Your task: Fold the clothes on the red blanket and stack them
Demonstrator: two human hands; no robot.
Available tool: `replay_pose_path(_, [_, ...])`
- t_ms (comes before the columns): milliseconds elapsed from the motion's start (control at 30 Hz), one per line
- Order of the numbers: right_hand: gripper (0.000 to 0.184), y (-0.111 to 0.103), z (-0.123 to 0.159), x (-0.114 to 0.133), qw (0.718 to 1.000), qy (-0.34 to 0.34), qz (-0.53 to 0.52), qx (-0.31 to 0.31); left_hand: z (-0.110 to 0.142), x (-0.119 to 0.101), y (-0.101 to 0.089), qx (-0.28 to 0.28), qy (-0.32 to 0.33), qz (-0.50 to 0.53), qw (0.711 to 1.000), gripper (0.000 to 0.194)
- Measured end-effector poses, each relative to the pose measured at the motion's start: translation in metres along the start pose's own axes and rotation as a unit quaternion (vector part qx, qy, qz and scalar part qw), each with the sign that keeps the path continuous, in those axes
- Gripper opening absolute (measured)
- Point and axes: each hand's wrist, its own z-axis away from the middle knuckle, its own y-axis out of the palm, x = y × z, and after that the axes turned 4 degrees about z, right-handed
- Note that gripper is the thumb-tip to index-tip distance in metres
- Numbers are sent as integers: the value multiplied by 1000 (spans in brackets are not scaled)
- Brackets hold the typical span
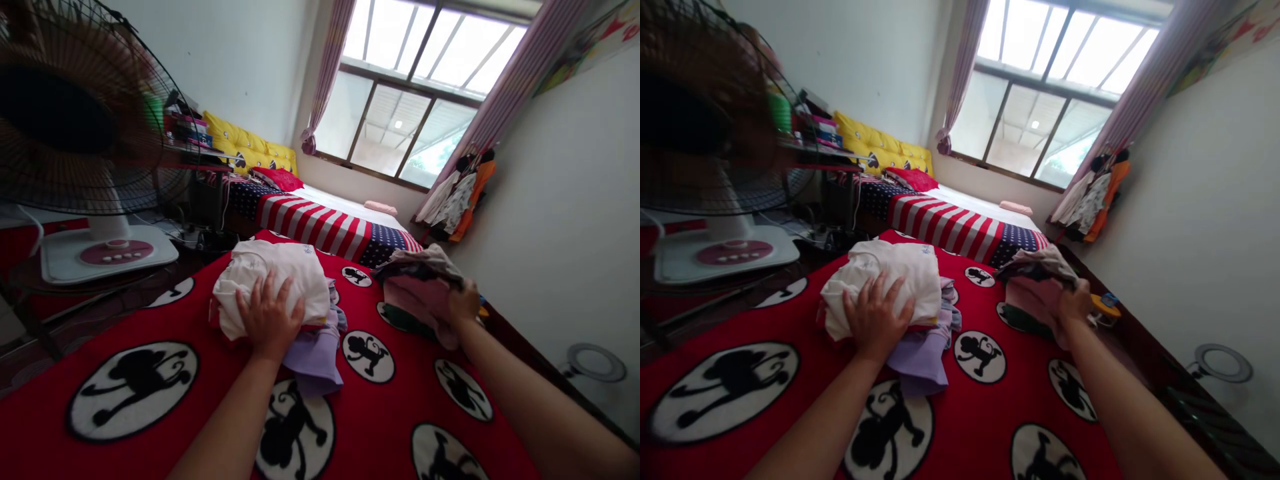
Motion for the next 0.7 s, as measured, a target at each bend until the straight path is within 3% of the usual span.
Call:
replay_pose_path(167, [34,-48,-20,104,990,-95,-49,-89,0,10,1,-20,15,75,997,50])
replay_pose_path(267, [29,-64,-7,171,971,-176,-105,-120,-11,14,-10,-110,0,159,981,57])
replay_pose_path(333, [23,-63,15,208,946,-244,-182,-112,-24,13,-26,-185,-8,218,958,60])
replay_pose_path(400, [21,-49,49,233,900,-321,-289,-65,-37,10,-46,-245,-3,260,934,59])
replay_pose_path(467, [26,-22,94,244,890,-356,-284,-19,-48,8,-63,-285,17,282,916,57])
replay_pose_path(533, [30,12,144,242,889,-359,-239,154,-54,9,-69,-281,38,285,915,56])
replay_pose_path(567, [30,29,167,238,878,-350,-211,250,-55,10,-67,-257,44,276,925,55])
replay_pose_path(600, [28,44,186,233,864,-356,-199,294,-54,12,-62,-216,46,256,941,54])
replay_pose_path(700, [21,66,207,214,828,-379,-194,365,-45,16,-37,-70,52,149,985,45])
